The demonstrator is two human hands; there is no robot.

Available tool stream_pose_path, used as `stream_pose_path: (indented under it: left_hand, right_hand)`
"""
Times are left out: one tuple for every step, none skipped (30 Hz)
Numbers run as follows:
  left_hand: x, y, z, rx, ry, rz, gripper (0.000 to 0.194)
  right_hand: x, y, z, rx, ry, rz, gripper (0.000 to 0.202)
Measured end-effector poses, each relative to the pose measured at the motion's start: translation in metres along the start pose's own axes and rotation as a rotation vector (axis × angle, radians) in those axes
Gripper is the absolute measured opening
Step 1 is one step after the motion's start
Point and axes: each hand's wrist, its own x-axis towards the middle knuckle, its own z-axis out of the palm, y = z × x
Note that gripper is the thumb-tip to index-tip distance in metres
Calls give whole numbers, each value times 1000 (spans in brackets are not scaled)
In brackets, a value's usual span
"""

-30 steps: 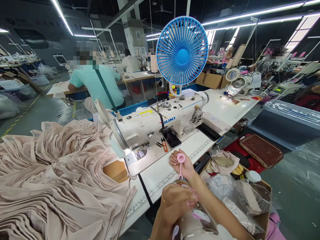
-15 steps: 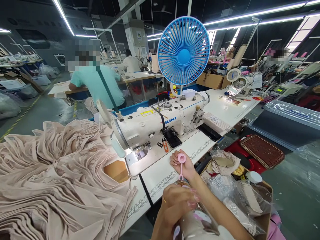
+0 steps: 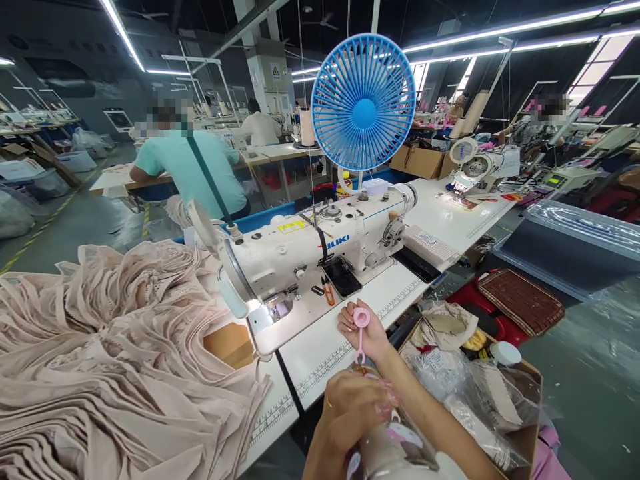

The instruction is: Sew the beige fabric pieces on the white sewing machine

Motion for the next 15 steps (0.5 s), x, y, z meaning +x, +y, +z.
stream_pose_path:
  left_hand:
    - [0,-5,3,9,14,27,26]
    - [0,-11,6,21,26,61,25]
    - [1,-17,9,36,36,92,23]
    - [3,-22,13,45,46,126,21]
    - [4,-27,17,44,56,162,21]
    - [6,-30,19,41,67,190,21]
    - [6,-31,21,37,82,210,21]
    - [6,-30,22,36,95,215,20]
    - [4,-28,21,32,99,206,21]
    - [2,-24,20,27,88,171,22]
    - [0,-19,18,24,65,111,23]
    - [-2,-14,15,15,36,48,23]
    - [-4,-9,13,4,7,-6,22]
    - [-5,-6,11,-4,-17,-49,21]
    - [-6,-3,9,-11,-31,-74,20]
  right_hand:
    - [0,0,-1,-1,-1,0,35]
    - [0,0,-1,-2,-2,1,35]
    - [0,0,-1,-4,-2,1,35]
    - [0,0,-1,-5,-1,1,35]
    - [0,0,-1,-7,-1,1,35]
    - [0,0,-1,-9,0,1,36]
    - [0,0,0,-12,1,1,36]
    - [0,0,0,-14,1,1,36]
    - [0,0,0,-17,2,0,37]
    - [0,0,0,-20,3,0,37]
    - [0,0,0,-23,4,-2,37]
    - [0,0,1,-27,5,-3,37]
    - [0,0,1,-31,7,-5,37]
    - [0,0,1,-35,9,-7,37]
    - [0,0,2,-39,12,-11,36]
